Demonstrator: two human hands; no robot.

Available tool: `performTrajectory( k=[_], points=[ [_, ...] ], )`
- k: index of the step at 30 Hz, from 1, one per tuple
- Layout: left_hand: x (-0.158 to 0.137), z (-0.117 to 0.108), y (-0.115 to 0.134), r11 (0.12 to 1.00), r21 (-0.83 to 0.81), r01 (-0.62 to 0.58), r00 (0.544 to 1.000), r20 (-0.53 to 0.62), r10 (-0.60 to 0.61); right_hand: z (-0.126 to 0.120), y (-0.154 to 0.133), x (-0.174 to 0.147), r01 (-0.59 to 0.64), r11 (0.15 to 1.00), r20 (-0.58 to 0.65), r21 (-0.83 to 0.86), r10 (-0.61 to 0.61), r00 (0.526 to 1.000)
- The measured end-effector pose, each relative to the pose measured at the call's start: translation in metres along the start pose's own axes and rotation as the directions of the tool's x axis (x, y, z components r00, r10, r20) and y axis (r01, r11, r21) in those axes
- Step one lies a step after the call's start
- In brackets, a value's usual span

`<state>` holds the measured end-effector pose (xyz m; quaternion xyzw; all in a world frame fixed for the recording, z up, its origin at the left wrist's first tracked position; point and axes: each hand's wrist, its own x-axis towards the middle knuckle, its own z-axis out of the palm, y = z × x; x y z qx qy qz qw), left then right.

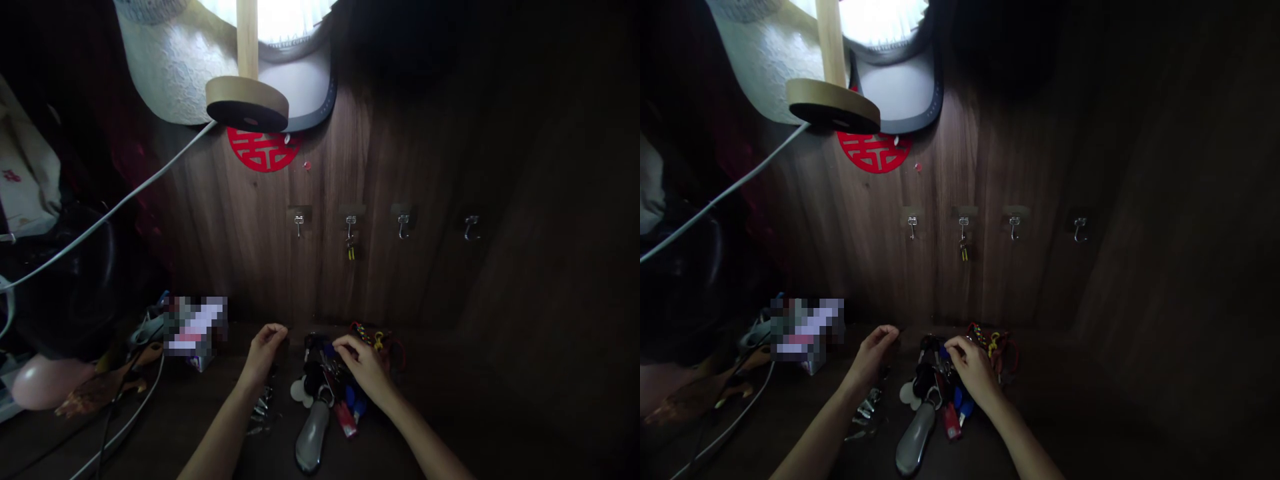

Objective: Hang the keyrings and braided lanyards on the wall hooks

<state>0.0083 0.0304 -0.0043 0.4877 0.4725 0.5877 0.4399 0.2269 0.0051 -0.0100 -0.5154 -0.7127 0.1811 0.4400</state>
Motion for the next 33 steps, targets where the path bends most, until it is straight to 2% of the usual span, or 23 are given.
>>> performTrajectory(
  k=[3,7,10,13,19,23,25,29,33],
  points=[
    [-0.009,0.014,-0.006,0.979,-0.178,0.098,0.995,0.040,-0.092,0.003,-0.023,0.001,0.073,0.997,0.012,0.019,-0.073,0.997],
    [-0.020,0.029,-0.017,0.928,-0.332,0.169,0.985,0.036,-0.166,0.028,-0.037,-0.007,0.109,0.993,-0.027,0.041,-0.108,0.994],
    [-0.025,0.035,-0.022,0.920,-0.349,0.179,0.983,0.032,-0.179,0.049,-0.032,-0.014,0.100,0.994,-0.140,-0.039,-0.105,0.985],
    [-0.029,0.037,-0.022,0.913,-0.354,0.201,0.979,0.039,-0.201,0.058,-0.023,-0.017,0.151,0.982,-0.158,-0.111,-0.167,0.973],
    [-0.032,0.036,-0.015,0.908,-0.340,0.243,0.970,0.069,-0.233,0.048,-0.014,-0.016,0.314,0.944,-0.168,-0.105,-0.328,0.930],
    [-0.035,0.034,-0.009,0.923,-0.271,0.273,0.957,0.172,-0.233,0.040,-0.011,-0.015,0.333,0.942,-0.289,-0.053,-0.333,0.898],
    [-0.037,0.035,-0.008,0.935,-0.243,0.260,0.952,0.225,-0.206,0.038,-0.009,-0.015,0.319,0.947,-0.347,-0.041,-0.313,0.884],
    [-0.040,0.039,-0.008,0.962,-0.226,0.154,0.953,0.291,-0.084,0.036,-0.006,-0.015,0.282,0.959,-0.400,-0.006,-0.261,0.879],
    [-0.039,0.038,-0.010,0.988,-0.154,-0.004,0.974,0.225,0.039,0.039,-0.008,-0.015,0.239,0.969,-0.377,0.056,-0.201,0.904]
  ],
)
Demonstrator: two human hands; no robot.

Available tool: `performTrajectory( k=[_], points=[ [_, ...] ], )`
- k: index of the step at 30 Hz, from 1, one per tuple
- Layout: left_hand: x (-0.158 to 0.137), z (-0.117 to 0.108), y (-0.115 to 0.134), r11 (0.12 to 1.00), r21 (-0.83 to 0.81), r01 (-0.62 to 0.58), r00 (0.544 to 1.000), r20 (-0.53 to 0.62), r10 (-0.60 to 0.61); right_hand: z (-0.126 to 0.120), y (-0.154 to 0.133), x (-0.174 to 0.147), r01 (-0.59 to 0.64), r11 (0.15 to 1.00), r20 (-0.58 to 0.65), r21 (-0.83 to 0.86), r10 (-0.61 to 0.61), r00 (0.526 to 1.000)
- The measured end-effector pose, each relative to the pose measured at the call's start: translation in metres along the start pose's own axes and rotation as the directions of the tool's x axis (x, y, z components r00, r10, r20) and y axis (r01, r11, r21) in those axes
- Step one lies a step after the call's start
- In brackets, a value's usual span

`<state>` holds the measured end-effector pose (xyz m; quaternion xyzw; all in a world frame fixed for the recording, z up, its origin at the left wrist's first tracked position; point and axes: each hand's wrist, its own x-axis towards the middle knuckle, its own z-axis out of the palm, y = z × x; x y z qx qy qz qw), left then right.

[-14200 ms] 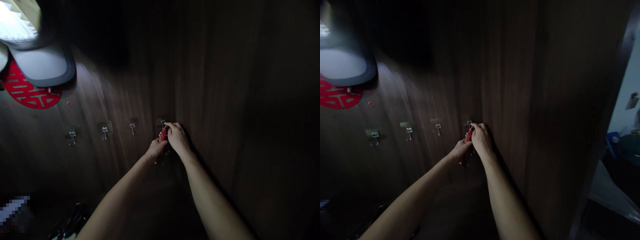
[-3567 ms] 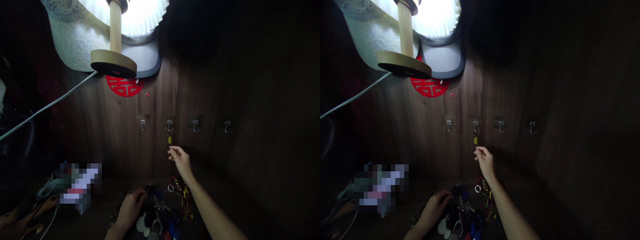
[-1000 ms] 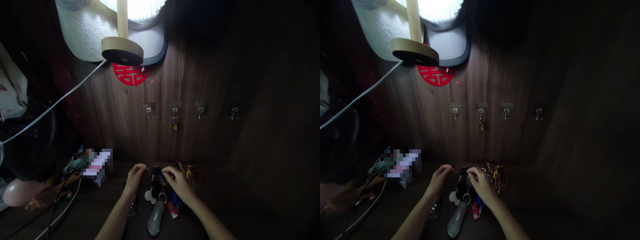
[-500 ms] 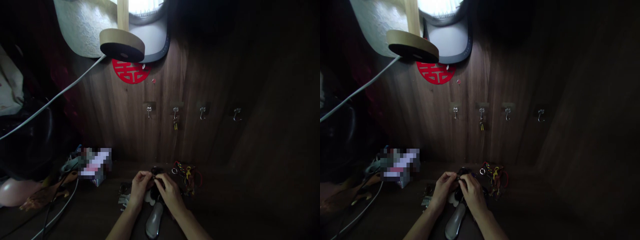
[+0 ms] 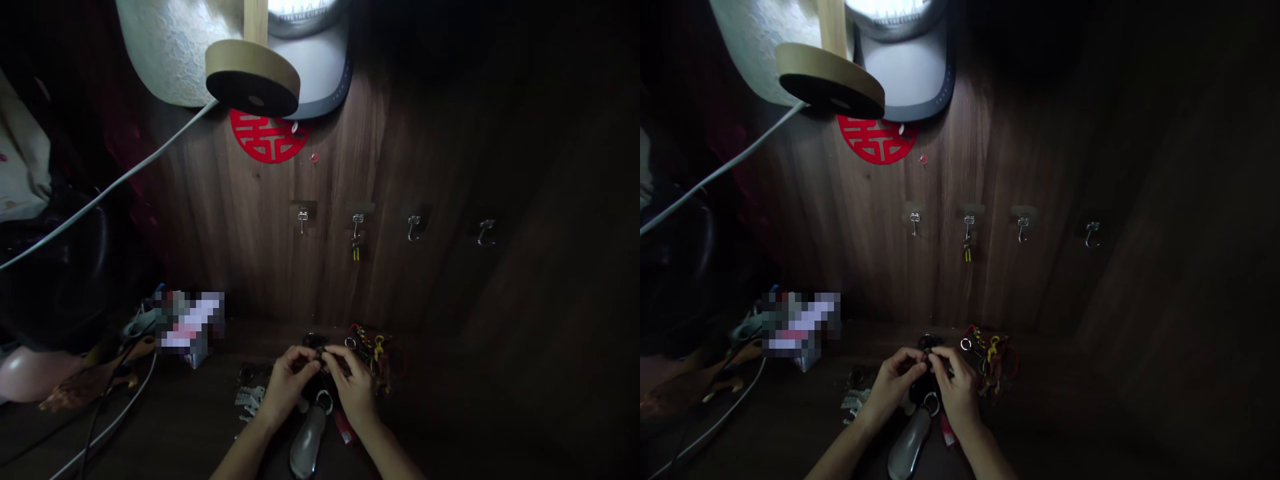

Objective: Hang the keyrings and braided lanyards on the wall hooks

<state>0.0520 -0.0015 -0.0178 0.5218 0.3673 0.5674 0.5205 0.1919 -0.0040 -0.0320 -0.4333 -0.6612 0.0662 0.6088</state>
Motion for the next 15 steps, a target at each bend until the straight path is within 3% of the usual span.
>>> performTrajectory(
  k=[4,10,15],
  points=[
    [0.0012,-0.0042,-0.0001,0.995,0.078,-0.064,0.998,-0.016,0.066,0.0024,-0.0011,0.0008,-0.074,0.995,0.009,0.060,0.074,0.997],
    [0.0001,-0.0039,0.0066,0.998,-0.041,0.037,0.999,0.004,-0.037,0.0024,0.0012,0.0012,-0.147,0.979,0.026,0.139,0.144,0.989],
    [0.0007,-0.0036,0.0057,0.995,-0.054,0.084,0.996,-0.011,-0.084,-0.0002,-0.0019,0.0005,-0.135,0.984,0.043,0.118,0.130,0.991]
  ],
)
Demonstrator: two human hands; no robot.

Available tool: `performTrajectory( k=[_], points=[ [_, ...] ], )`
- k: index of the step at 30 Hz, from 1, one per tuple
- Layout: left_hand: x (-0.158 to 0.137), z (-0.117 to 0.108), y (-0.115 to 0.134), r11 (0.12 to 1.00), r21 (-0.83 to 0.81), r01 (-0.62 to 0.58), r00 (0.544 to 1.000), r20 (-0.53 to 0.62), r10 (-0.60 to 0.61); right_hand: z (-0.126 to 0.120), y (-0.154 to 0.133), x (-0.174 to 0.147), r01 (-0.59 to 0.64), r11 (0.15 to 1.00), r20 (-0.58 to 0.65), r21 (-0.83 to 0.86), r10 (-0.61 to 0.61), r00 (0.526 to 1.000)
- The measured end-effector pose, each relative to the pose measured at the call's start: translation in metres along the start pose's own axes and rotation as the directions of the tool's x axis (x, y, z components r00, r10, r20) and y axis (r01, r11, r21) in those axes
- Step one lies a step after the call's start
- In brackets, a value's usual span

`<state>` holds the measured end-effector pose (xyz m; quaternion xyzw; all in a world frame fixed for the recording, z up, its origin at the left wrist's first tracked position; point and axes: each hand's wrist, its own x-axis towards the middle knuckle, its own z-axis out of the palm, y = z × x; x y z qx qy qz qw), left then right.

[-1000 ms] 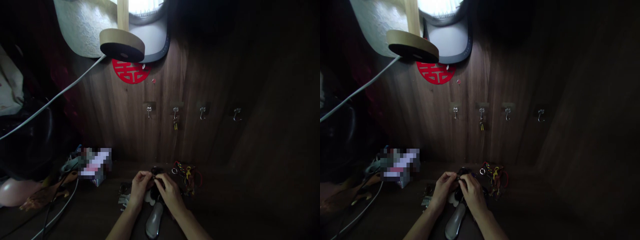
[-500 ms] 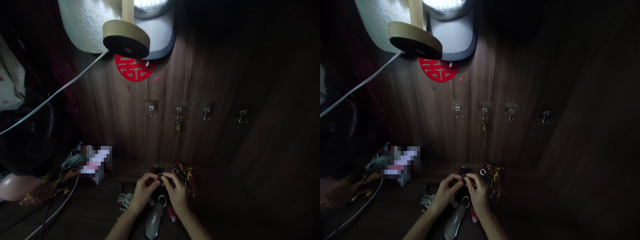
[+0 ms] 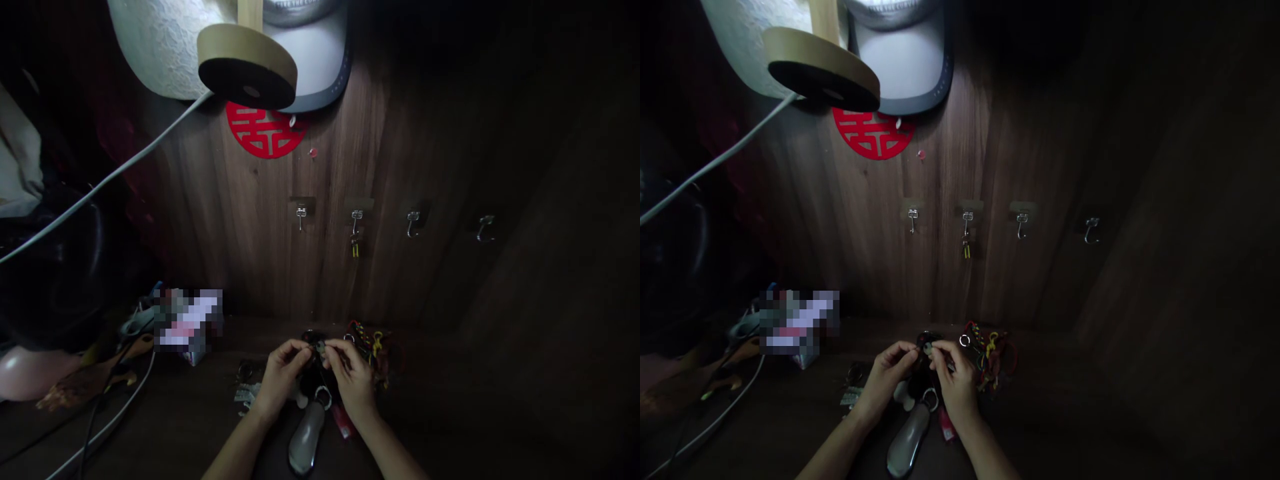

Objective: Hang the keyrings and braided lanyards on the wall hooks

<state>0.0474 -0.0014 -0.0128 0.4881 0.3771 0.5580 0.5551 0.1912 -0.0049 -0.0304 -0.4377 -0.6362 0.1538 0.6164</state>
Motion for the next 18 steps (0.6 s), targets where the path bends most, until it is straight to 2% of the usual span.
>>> performTrajectory(
  k=[7,14,18],
  points=[
    [-0.001,0.001,0.001,0.997,-0.061,0.048,0.999,0.020,-0.047,0.001,-0.004,0.000,0.166,0.983,-0.010,-0.074,-0.168,0.986],
    [0.001,-0.003,0.000,0.960,-0.250,0.126,0.992,0.032,-0.122,-0.004,-0.009,0.005,0.175,0.975,-0.029,-0.136,-0.180,0.983],
    [0.000,-0.002,0.004,0.918,-0.343,0.197,0.980,0.053,-0.190,-0.004,-0.013,0.004,0.262,0.950,0.054,-0.168,-0.257,0.965]
  ],
)
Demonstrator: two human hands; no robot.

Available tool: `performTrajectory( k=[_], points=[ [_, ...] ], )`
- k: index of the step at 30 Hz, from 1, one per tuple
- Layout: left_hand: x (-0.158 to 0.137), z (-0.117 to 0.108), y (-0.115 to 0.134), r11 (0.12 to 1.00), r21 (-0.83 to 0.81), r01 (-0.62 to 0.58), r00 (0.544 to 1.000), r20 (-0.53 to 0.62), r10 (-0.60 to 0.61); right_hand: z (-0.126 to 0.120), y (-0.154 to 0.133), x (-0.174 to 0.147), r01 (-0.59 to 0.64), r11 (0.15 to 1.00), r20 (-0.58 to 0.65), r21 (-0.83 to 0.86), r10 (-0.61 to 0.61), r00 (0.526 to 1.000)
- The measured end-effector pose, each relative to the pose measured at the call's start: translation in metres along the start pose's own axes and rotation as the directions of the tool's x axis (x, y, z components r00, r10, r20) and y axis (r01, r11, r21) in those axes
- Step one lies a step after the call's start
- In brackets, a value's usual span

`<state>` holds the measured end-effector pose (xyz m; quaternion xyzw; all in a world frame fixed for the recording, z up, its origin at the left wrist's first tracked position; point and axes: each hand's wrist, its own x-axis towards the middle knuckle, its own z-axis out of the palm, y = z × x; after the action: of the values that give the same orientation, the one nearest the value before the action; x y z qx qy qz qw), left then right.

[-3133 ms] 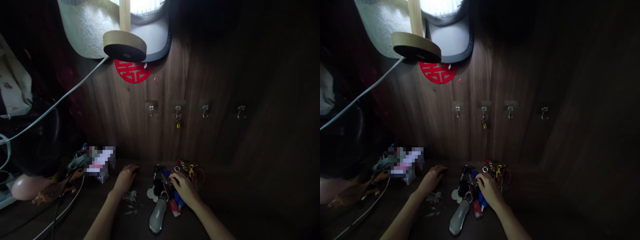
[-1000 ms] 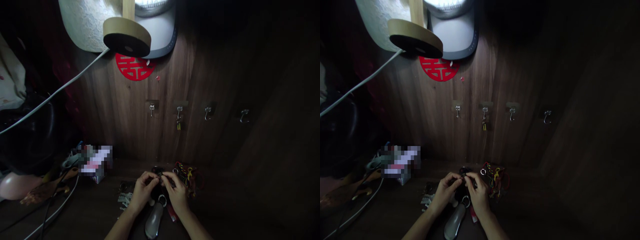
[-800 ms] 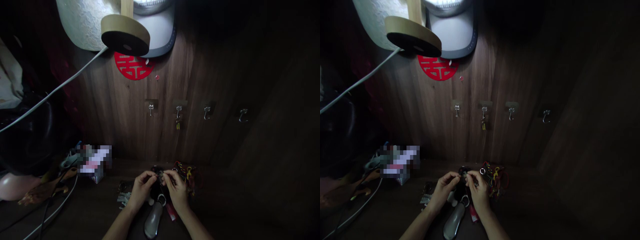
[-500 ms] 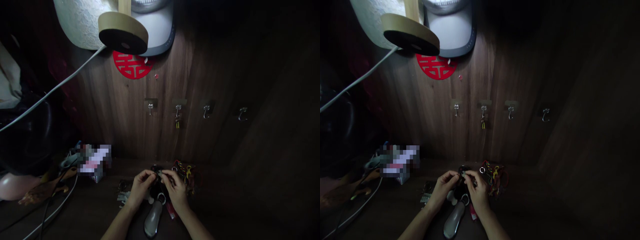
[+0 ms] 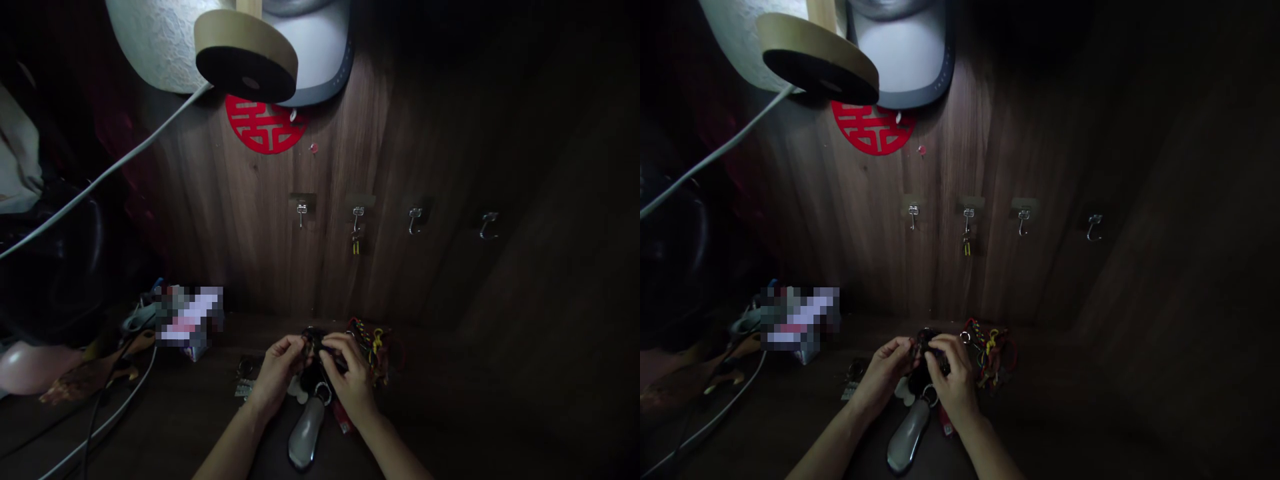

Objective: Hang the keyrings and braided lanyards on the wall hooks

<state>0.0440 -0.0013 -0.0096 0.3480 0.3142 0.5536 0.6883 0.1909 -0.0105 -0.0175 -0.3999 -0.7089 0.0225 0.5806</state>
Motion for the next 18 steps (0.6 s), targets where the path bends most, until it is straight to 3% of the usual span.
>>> performTrajectory(
  k=[3,9,13,18],
  points=[
    [-0.0016,0.0011,0.0026,0.995,-0.092,0.032,0.999,0.007,-0.032,0.0026,-0.0016,-0.0010,0.057,0.998,0.064,-0.010,-0.056,0.996],
    [0.0010,-0.0034,0.0025,0.978,-0.194,0.072,0.997,-0.003,-0.074,0.0065,0.0044,-0.0053,-0.006,1.000,0.139,0.017,0.003,0.990],
    [0.0024,-0.0054,0.0018,0.968,-0.221,0.119,0.993,0.020,-0.118,0.0070,0.0050,-0.0068,-0.024,0.999,0.123,0.041,0.018,0.992],
    [0.0005,-0.0042,0.0017,0.969,-0.199,0.145,0.989,0.035,-0.141,0.0060,0.0032,-0.0046,0.079,0.997,0.109,0.006,-0.079,0.991]
  ],
)
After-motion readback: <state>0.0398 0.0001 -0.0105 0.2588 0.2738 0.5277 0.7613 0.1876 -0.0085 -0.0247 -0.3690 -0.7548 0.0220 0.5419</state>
